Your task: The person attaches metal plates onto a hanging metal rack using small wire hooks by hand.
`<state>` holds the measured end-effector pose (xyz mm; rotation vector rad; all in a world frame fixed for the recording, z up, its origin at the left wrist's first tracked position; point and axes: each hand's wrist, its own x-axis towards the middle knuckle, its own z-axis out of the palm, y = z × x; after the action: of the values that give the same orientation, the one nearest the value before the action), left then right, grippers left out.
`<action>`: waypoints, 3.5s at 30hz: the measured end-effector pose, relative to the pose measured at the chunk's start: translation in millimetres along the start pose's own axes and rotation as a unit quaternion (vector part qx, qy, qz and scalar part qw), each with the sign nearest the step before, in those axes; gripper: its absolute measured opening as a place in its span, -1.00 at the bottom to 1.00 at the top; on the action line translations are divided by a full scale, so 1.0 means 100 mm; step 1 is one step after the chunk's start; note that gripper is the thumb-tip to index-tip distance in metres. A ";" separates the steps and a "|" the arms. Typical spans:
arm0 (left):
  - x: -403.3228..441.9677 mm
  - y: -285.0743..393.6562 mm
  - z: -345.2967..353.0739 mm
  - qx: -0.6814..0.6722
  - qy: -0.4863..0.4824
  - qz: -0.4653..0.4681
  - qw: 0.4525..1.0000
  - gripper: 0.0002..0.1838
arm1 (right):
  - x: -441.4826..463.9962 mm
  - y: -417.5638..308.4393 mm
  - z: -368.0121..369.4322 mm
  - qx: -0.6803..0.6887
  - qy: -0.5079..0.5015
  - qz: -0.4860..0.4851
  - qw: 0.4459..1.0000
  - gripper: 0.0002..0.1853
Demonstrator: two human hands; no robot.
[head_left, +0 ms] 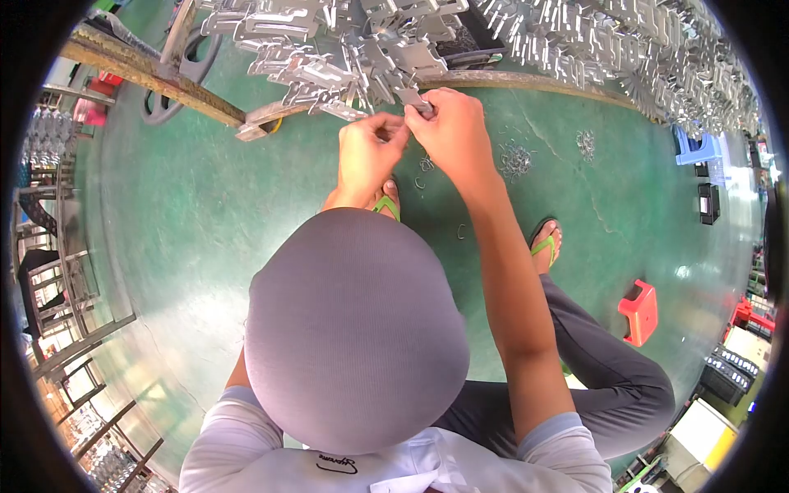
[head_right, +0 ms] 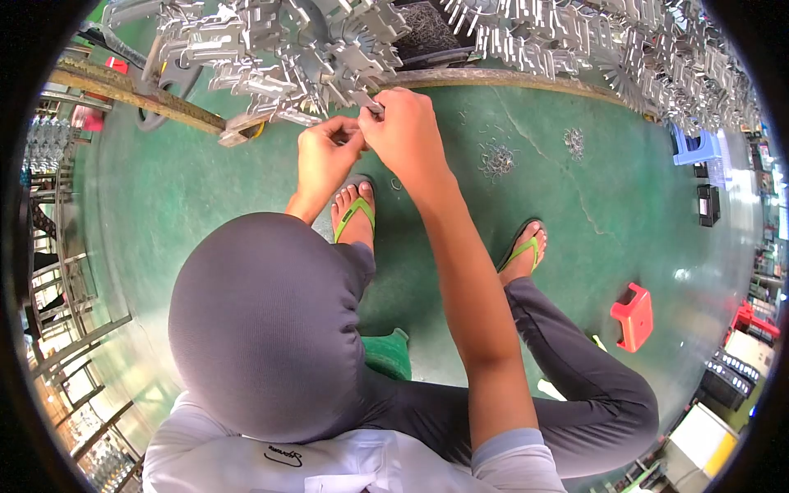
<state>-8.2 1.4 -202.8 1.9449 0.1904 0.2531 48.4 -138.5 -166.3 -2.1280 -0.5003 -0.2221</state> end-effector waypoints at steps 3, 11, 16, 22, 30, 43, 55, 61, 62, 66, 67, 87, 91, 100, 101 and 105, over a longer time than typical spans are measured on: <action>0.09 -0.13 -0.05 -0.284 -0.035 -0.230 0.930 -0.72 | 0.07 0.02 0.00 -0.024 -0.005 0.003 1.000 -0.75; 0.25 -0.48 -0.17 -0.585 -0.005 -0.222 0.780 -0.70 | 0.26 0.06 0.01 -0.040 -0.028 -0.028 0.998 -0.76; 0.23 -0.46 -0.16 -0.557 0.012 -0.220 0.801 -0.74 | 0.29 0.04 0.04 -0.023 -0.045 -0.022 0.998 -0.74; 0.23 -0.60 -0.17 -0.551 -0.002 -0.206 0.809 -0.71 | 0.29 0.05 0.06 -0.020 -0.078 -0.015 0.997 -0.71; 0.20 -0.64 -0.17 -0.539 -0.009 -0.180 0.822 -0.59 | 0.25 0.06 0.05 -0.015 -0.094 0.001 0.995 -0.68; 0.11 -0.50 -0.12 -0.552 -0.017 -0.212 0.806 -0.71 | 0.04 -0.07 0.01 0.018 -0.036 0.054 0.998 -0.70; 0.17 -0.47 -0.11 -0.537 -0.029 -0.234 0.810 -0.80 | 0.07 -0.14 -0.17 -0.001 -0.061 0.084 0.995 -0.72; 0.18 -0.52 -0.16 -0.533 -0.061 -0.216 0.815 -0.77 | 0.11 0.00 -0.02 0.005 -0.070 0.089 0.994 -0.73; 0.19 -0.55 -0.18 -0.531 -0.060 -0.213 0.818 -0.76 | 0.10 0.02 0.01 0.025 -0.060 0.088 0.994 -0.73; 0.24 -0.47 -0.19 -0.518 -0.043 -0.221 0.825 -0.77 | 0.12 -0.03 0.01 0.062 -0.041 0.098 0.992 -0.76; 0.24 -0.46 -0.18 -0.517 -0.037 -0.224 0.825 -0.77 | 0.13 -0.08 -0.02 0.062 -0.045 0.106 0.991 -0.78; -0.08 -0.56 -0.24 -0.522 -0.119 -0.255 0.805 -0.68 | -0.27 -0.23 -0.25 -0.014 -0.067 0.088 0.994 -0.80; -0.28 -0.36 -0.19 -0.442 -0.182 -0.261 0.839 -0.75 | -0.41 -0.37 -0.38 0.022 -0.109 0.128 0.986 -0.76; -0.21 -0.27 -0.32 -0.345 -0.363 -0.152 0.852 -0.85 | -0.56 -0.41 -0.41 0.003 -0.076 0.126 0.989 -0.72; -0.16 -0.28 -0.33 -0.286 -0.366 -0.130 0.876 -0.86 | -0.54 -0.40 -0.41 0.004 -0.089 0.142 0.986 -0.73; -0.17 -0.16 -0.30 -0.144 -0.309 -0.106 0.934 -0.85 | -0.48 -0.60 -0.63 -0.005 -0.155 0.210 0.965 -0.78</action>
<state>-32.6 30.1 -207.9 1.6082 -0.0532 -0.4524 -19.1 -172.4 -101.6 -2.2315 -0.2112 0.3543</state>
